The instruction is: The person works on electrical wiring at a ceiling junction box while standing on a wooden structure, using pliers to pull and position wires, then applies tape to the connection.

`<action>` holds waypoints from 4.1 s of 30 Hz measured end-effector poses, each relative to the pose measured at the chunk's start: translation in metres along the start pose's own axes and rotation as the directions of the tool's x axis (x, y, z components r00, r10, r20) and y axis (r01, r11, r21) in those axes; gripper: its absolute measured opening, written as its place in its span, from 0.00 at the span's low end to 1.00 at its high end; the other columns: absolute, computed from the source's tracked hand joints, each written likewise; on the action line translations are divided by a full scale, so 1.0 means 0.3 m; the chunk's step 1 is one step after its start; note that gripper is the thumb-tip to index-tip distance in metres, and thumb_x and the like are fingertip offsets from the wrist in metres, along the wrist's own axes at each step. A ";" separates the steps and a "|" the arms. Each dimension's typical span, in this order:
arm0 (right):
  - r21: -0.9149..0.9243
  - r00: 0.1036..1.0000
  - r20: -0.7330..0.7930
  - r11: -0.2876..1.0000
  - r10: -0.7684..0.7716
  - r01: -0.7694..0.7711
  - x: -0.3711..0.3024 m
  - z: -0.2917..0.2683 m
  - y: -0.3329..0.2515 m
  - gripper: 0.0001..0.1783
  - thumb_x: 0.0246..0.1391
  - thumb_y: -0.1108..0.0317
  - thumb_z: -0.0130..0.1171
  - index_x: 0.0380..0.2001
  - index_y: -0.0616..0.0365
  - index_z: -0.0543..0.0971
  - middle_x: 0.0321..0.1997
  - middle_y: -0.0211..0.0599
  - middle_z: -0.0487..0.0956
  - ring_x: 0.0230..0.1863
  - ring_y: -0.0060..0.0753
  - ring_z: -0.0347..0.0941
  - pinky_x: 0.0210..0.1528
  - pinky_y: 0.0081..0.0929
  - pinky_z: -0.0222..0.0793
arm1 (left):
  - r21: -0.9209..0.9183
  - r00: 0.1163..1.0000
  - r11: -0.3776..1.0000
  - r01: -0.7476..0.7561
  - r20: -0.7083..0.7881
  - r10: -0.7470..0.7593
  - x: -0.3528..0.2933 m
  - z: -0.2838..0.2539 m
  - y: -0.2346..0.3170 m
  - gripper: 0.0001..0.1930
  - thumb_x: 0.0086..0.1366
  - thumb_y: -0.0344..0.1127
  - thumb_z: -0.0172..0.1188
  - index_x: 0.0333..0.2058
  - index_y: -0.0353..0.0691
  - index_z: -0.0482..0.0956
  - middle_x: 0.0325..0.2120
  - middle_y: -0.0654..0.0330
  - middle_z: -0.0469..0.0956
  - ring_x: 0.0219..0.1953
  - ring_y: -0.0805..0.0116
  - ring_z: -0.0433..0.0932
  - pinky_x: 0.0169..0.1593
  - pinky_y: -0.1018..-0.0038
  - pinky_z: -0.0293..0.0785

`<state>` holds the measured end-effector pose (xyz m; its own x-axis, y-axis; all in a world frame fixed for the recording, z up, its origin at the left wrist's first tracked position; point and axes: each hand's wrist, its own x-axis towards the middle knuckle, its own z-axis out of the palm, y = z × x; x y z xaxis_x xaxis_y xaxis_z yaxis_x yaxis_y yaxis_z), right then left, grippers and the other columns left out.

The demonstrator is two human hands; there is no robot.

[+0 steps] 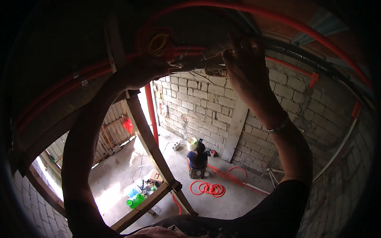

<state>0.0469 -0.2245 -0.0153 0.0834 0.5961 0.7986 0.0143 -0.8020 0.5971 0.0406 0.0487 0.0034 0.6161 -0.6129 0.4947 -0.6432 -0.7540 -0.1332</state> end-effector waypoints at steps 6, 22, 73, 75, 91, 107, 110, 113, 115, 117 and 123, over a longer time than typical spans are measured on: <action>-0.015 1.000 0.011 0.999 0.029 -0.029 -0.020 0.022 -0.009 0.13 0.43 0.69 0.58 0.37 0.54 0.79 0.55 0.41 0.63 0.55 0.37 0.60 0.57 0.41 0.54 | -0.013 1.000 1.000 -0.025 0.005 0.025 0.015 0.015 -0.017 0.11 0.63 0.38 0.50 0.35 0.40 0.78 0.22 0.57 0.74 0.27 0.66 0.75 0.34 0.69 0.72; 0.318 0.998 0.003 0.946 0.061 -0.058 -0.072 0.104 0.003 0.20 0.36 0.74 0.61 0.40 0.58 0.78 0.55 0.48 0.65 0.58 0.47 0.58 0.61 0.45 0.52 | -0.439 0.976 0.873 0.214 0.059 -0.210 0.017 0.021 -0.039 0.09 0.62 0.32 0.56 0.38 0.33 0.77 0.31 0.59 0.77 0.36 0.76 0.76 0.38 0.82 0.74; 0.809 0.687 0.583 0.381 -0.434 -0.447 -0.115 0.149 -0.037 0.17 0.52 0.59 0.54 0.21 0.64 0.77 0.20 0.41 0.77 0.21 0.33 0.75 0.25 0.31 0.72 | 0.376 0.985 0.925 -0.062 -0.124 0.116 -0.045 0.068 0.015 0.08 0.58 0.29 0.50 0.37 0.43 0.74 0.28 0.57 0.75 0.32 0.60 0.77 0.35 0.65 0.75; 0.552 0.592 0.419 -0.324 -0.688 -0.768 -0.199 0.256 -0.053 0.20 0.51 0.56 0.55 0.19 0.66 0.76 0.20 0.48 0.77 0.21 0.38 0.76 0.24 0.34 0.73 | 0.468 0.979 0.879 -0.084 -0.126 0.161 -0.037 0.067 0.024 0.07 0.58 0.29 0.50 0.36 0.43 0.74 0.27 0.58 0.74 0.31 0.60 0.77 0.34 0.65 0.74; 0.429 0.886 0.246 -0.776 -0.393 -0.463 -0.378 0.146 -0.167 0.24 0.45 0.50 0.61 0.32 0.64 0.79 0.34 0.53 0.78 0.39 0.48 0.75 0.44 0.45 0.69 | -0.157 0.981 0.978 0.137 -0.115 -0.156 -0.026 0.031 0.065 0.12 0.64 0.43 0.51 0.44 0.47 0.75 0.31 0.56 0.79 0.33 0.63 0.79 0.39 0.69 0.74; 0.561 0.964 0.212 0.788 0.157 -0.252 -0.136 0.036 -0.011 0.22 0.43 0.77 0.59 0.45 0.62 0.72 0.48 0.45 0.72 0.49 0.40 0.70 0.50 0.31 0.69 | -0.124 0.929 0.958 0.258 -0.240 -0.282 -0.034 -0.009 0.071 0.21 0.60 0.57 0.51 0.34 0.47 0.81 0.24 0.59 0.77 0.28 0.64 0.77 0.36 0.69 0.72; 0.499 0.979 0.165 0.845 0.124 -0.191 -0.133 0.069 0.005 0.20 0.39 0.78 0.59 0.41 0.63 0.76 0.53 0.51 0.68 0.56 0.47 0.63 0.57 0.36 0.61 | -0.195 0.914 0.927 0.319 -0.197 -0.356 -0.037 -0.027 0.097 0.22 0.58 0.60 0.52 0.33 0.47 0.81 0.24 0.60 0.77 0.29 0.65 0.77 0.37 0.69 0.72; 0.359 0.981 0.173 0.922 0.089 -0.147 -0.106 0.040 0.014 0.24 0.36 0.79 0.60 0.43 0.64 0.75 0.56 0.54 0.64 0.58 0.48 0.60 0.61 0.38 0.55 | -0.244 0.919 0.907 0.342 -0.115 -0.377 -0.039 -0.025 0.092 0.20 0.60 0.56 0.53 0.36 0.45 0.80 0.26 0.58 0.78 0.31 0.65 0.78 0.39 0.69 0.72; 0.318 0.985 0.144 0.938 0.097 -0.139 -0.088 0.033 0.007 0.24 0.36 0.79 0.59 0.44 0.64 0.75 0.56 0.53 0.64 0.58 0.47 0.60 0.61 0.38 0.55 | -0.283 0.933 0.937 0.206 -0.232 -0.276 -0.042 0.008 0.061 0.17 0.62 0.49 0.52 0.40 0.43 0.78 0.29 0.55 0.78 0.34 0.62 0.78 0.41 0.68 0.72; 0.277 0.988 0.115 0.951 0.106 -0.134 -0.076 0.037 0.003 0.24 0.36 0.80 0.59 0.44 0.64 0.75 0.56 0.53 0.65 0.58 0.47 0.61 0.61 0.39 0.55 | -0.248 0.941 0.949 0.192 -0.229 -0.250 -0.038 0.009 0.050 0.15 0.63 0.45 0.52 0.41 0.43 0.78 0.30 0.54 0.78 0.35 0.61 0.78 0.42 0.68 0.72; 0.311 0.995 0.041 0.945 0.092 -0.100 -0.054 0.043 -0.006 0.21 0.38 0.79 0.58 0.42 0.63 0.76 0.55 0.52 0.66 0.58 0.45 0.61 0.61 0.37 0.56 | -0.205 0.954 0.965 0.163 -0.219 -0.207 -0.032 0.010 0.048 0.13 0.64 0.42 0.49 0.41 0.42 0.77 0.33 0.53 0.77 0.37 0.59 0.77 0.44 0.68 0.71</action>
<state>0.0583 -0.2331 -0.0303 0.1253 0.5175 0.8464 0.3146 -0.8298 0.4608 0.0267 0.0430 -0.0060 0.6214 -0.3766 0.6870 -0.6138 -0.7790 0.1282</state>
